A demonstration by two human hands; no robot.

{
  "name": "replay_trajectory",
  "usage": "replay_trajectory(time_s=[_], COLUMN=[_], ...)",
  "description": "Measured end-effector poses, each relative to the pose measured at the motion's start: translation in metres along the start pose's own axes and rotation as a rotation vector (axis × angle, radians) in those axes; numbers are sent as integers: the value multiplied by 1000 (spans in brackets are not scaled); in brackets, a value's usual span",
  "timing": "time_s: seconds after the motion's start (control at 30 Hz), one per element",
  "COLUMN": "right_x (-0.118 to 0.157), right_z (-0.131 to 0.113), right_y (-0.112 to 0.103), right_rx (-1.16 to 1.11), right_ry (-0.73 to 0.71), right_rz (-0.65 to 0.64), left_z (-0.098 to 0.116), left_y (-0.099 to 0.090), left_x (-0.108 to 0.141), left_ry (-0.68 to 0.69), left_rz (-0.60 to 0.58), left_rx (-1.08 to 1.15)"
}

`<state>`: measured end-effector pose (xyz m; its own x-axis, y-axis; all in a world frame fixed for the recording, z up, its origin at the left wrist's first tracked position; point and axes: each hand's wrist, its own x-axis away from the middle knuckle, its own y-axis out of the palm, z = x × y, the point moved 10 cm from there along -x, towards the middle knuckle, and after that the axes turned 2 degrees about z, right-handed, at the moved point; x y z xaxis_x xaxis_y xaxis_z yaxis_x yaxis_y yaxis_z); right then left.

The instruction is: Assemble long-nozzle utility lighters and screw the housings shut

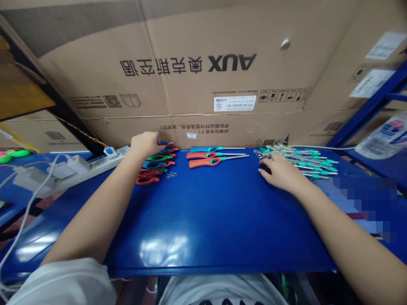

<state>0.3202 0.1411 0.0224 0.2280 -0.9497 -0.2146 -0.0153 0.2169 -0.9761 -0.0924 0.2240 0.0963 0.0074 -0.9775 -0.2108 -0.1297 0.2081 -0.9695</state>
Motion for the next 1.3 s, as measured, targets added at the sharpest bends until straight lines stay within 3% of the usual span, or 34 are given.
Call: replay_trajectory(time_s=[0.17,0.37,0.47,0.6,0.7,0.8,0.9,1.0,1.17,1.3], right_x=[0,2,2,4,10,19,30,41,43,42], right_z=[-3,-15,-22,-37,-53,-70,-97,-119,-122,-115], right_y=[-17,-25,-27,-35,-46,-58,-62,-58,-32,-18], right_rx=[-59,-161,-185,-235,-309,-508,-697,-744,-704,-652], right_ry=[-6,-50,-84,-131,-163,-204,-376,-556,-620,-610], right_rz=[142,161,172,201,254,309,250,130,-133,-272], left_z=[-15,-14,-12,1,35,104,177,229,252,246], left_y=[9,15,3,-30,-60,-76,-62,-33,0,-2], left_x=[-4,-3,2,12,30,65,109,149,168,175], left_ry=[-69,-62,-44,-35,8,232,512,766,860,871], left_rz=[-82,-120,-101,-36,44,113,39,-77,-191,-238], left_rx=[-22,-43,-54,-61,-57,-19,49,157,433,754])
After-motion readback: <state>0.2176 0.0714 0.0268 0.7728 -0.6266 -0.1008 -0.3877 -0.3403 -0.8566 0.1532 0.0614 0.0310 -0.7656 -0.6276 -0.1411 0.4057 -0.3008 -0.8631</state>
